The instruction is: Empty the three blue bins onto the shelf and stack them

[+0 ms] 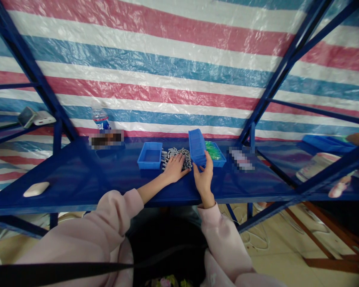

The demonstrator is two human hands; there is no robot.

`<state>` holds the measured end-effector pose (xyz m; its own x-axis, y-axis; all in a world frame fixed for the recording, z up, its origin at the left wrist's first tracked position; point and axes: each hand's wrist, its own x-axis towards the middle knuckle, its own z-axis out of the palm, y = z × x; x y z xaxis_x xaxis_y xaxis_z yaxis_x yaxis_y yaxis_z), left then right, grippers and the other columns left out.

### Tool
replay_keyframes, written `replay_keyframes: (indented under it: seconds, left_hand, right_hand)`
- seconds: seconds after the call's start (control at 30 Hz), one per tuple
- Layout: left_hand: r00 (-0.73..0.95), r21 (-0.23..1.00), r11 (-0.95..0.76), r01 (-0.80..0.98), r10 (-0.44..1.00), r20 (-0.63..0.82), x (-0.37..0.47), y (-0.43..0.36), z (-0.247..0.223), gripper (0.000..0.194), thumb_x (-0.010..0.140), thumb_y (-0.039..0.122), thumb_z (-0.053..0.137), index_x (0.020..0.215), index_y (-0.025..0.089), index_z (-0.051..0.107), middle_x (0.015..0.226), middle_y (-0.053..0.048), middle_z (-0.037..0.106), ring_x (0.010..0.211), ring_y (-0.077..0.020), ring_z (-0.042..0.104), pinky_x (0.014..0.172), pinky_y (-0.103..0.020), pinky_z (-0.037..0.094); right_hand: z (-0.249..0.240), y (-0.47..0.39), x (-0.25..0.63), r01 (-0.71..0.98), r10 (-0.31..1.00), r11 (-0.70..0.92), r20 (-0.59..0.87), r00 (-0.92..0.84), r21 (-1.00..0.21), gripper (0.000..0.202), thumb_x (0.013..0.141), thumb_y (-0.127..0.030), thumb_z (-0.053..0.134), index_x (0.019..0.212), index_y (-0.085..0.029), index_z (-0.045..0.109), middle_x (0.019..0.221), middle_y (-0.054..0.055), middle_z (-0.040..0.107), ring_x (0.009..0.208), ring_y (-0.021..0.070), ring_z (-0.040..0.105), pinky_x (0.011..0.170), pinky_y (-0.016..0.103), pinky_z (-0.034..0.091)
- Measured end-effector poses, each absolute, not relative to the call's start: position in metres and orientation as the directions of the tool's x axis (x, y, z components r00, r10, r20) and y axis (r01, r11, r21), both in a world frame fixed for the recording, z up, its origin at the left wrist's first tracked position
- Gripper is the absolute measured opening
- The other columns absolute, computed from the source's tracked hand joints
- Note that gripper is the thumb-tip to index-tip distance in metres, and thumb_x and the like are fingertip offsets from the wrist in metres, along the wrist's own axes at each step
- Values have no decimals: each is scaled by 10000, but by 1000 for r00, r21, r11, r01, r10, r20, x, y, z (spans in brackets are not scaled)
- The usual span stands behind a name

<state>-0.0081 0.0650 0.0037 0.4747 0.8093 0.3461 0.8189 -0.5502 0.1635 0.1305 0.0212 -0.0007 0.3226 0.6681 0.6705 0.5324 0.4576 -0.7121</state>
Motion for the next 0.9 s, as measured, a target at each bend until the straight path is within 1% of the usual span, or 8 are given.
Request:
replay_keyframes:
  seconds: [0.17, 0.4, 0.53, 0.63, 0.73, 0.8, 0.83, 0.9]
  left_hand:
    - [481, 149, -559, 816, 799, 361, -8, 66, 1, 636, 901, 500, 475, 1387, 97, 393, 1459, -186, 422, 1372, -292, 367, 1127, -450, 278]
    - [466, 107, -537, 837, 801, 375, -7, 66, 1, 574, 907, 505, 473, 1351, 143, 451, 1435, -166, 462, 1344, -293, 411, 1101, -451, 316]
    - [470, 122, -545, 829, 798, 377, -7, 66, 3, 569, 904, 498, 484, 1340, 133, 458, 1430, -174, 464, 1342, -300, 414, 1098, -439, 325]
    - [459, 174, -562, 809, 788, 411, -7, 63, 4, 651, 896, 469, 510, 1407, 101, 346, 1434, -204, 446, 1352, -304, 399, 1103, -445, 318]
    - [440, 245, -595, 766, 762, 476, -8, 57, 6, 829, 877, 432, 550, 1483, 73, 113, 1471, -247, 366, 1378, -311, 358, 1093, -451, 328]
    - [453, 279, -630, 725, 741, 496, -9, 50, 7, 889, 876, 409, 556, 1495, 90, 2, 1506, -257, 289, 1390, -314, 336, 1086, -459, 337]
    - [471, 289, -651, 702, 729, 497, -8, 47, 9, 891, 880, 396, 553, 1497, 107, -21, 1515, -251, 272, 1394, -308, 330, 1088, -460, 337]
    - [518, 298, -695, 655, 699, 493, -7, 40, 11, 862, 888, 366, 550, 1499, 137, -14, 1511, -227, 298, 1396, -285, 330, 1100, -450, 330]
  right_hand:
    - [-2, 21, 131, 535, 669, 463, 674, 312, -707, 595, 852, -276, 532, 1421, -240, 360, 1456, 132, 397, 1335, 269, 386, 816, 371, 564]
    - [-3, 22, 132, 532, 677, 462, 669, 306, -710, 601, 846, -279, 541, 1419, -238, 365, 1458, 132, 399, 1345, 278, 375, 817, 380, 569]
    - [-4, 22, 131, 511, 673, 477, 671, 310, -715, 594, 844, -276, 544, 1411, -237, 373, 1450, 134, 407, 1337, 275, 388, 804, 369, 575]
    - [-2, 22, 130, 464, 676, 496, 662, 323, -733, 596, 840, -283, 555, 1406, -226, 375, 1437, 141, 416, 1313, 267, 420, 809, 359, 576]
    - [0, 21, 129, 390, 690, 512, 637, 344, -765, 645, 826, -314, 586, 1415, -206, 347, 1439, 158, 403, 1299, 271, 440, 814, 352, 580]
    - [1, 20, 128, 349, 704, 509, 614, 357, -787, 685, 817, -346, 604, 1422, -194, 320, 1444, 171, 389, 1302, 280, 438, 799, 341, 585]
    - [1, 19, 127, 334, 715, 500, 599, 361, -799, 707, 813, -363, 611, 1426, -190, 305, 1444, 178, 385, 1303, 286, 438, 783, 333, 589]
    - [0, 19, 126, 301, 743, 479, 563, 362, -825, 755, 804, -395, 621, 1434, -180, 266, 1439, 197, 385, 1305, 298, 437, 752, 320, 594]
